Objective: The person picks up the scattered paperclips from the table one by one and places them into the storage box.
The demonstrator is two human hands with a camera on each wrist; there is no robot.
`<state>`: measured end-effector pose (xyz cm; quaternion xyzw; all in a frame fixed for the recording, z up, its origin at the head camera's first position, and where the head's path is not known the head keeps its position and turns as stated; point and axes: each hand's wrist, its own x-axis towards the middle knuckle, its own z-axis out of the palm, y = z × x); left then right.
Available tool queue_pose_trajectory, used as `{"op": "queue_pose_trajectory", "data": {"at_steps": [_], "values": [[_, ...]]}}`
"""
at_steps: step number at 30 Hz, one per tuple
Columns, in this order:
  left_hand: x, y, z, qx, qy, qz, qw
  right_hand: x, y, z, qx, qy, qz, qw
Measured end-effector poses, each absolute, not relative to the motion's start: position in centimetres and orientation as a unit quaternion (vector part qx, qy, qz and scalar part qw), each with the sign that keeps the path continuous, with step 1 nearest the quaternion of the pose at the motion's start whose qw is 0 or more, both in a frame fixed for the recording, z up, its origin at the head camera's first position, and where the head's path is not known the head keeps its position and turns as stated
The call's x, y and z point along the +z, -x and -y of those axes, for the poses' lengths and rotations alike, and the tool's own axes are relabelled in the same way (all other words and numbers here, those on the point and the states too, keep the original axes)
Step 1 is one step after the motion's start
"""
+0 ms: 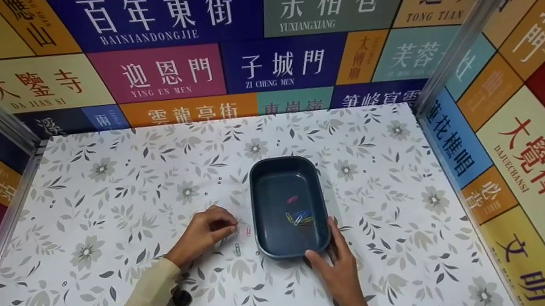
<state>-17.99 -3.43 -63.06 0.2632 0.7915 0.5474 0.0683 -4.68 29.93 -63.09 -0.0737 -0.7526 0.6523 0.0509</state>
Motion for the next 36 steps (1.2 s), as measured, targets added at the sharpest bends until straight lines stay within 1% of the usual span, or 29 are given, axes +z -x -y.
{"op": "queue_pose_trajectory", "data": {"at_steps": [8,11,18,26,33,36], "values": [[-63.6,18.3,4.0,0.521,-0.325,-0.788,0.035,-63.2,4.6,-29.9,0.664,0.073,0.743,0.052],[-63.7,18.4,4.3,0.514,-0.348,-0.784,0.03,-63.2,4.6,-29.9,0.669,0.075,0.738,0.052],[-63.8,19.1,5.0,0.473,-0.386,-0.792,0.006,-63.0,4.6,-29.6,0.67,0.076,0.736,0.06],[-63.6,19.4,5.2,0.403,-0.398,-0.824,0.011,-62.7,4.6,-29.8,0.672,0.078,0.735,0.049],[-64.2,19.7,5.0,0.38,-0.418,-0.825,-0.013,-62.7,4.5,-29.8,0.661,0.079,0.744,0.055],[-64.3,19.7,4.9,0.384,-0.418,-0.823,-0.015,-62.8,4.6,-29.8,0.66,0.078,0.745,0.054]]}}
